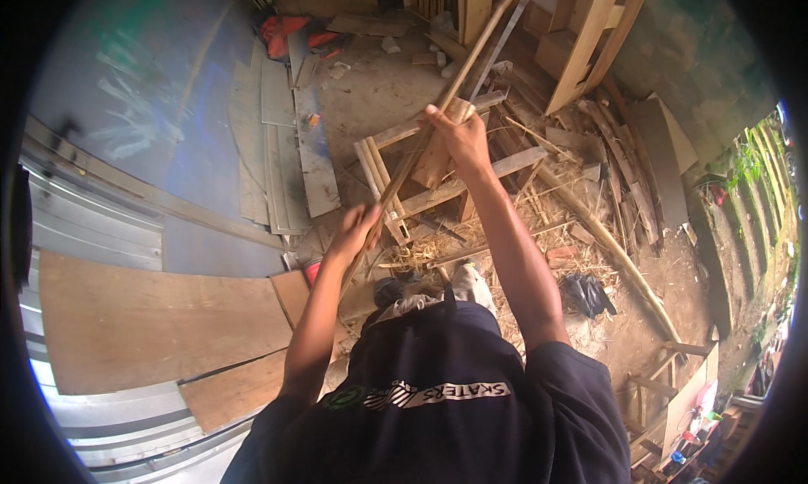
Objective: The person holds a long wooden stick and uses a knife to shave thin strips from its surface. The person repeatedly rotates the stick and continues shaving along its length, producing wood shavings that fall to the floor.
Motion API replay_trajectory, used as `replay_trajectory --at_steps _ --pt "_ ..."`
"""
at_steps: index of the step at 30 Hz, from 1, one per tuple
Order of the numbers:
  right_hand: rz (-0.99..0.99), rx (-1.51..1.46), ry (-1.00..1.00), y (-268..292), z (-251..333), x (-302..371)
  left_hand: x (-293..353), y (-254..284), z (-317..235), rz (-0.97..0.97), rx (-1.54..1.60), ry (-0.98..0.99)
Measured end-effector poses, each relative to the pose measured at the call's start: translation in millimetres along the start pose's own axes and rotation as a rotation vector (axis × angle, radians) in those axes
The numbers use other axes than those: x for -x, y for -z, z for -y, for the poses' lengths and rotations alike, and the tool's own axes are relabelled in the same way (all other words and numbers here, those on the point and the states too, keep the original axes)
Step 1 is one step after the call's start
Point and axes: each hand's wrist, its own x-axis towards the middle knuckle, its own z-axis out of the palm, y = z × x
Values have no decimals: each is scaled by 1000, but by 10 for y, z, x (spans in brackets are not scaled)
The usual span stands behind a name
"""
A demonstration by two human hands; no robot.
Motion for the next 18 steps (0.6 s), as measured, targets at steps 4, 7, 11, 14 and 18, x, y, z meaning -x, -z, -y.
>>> replay_trajectory --at_steps 4,7,11,14,18 --pt "43 -122 -67 -143 77 182 -570 56 -325 -84 -17 -188" --pt "-1 -49 -87 -21 -25 339 -836 150 -600 -125 28 -384" --pt "-56 8 -195 377 -389 736 -1047 298 -948 -100 66 -540" --pt "-207 191 -357 664 -718 1164 -1109 351 -1123 -123 106 -631" --pt "-306 150 -453 856 -1086 1624 -1142 305 -1228 -254 138 -804"
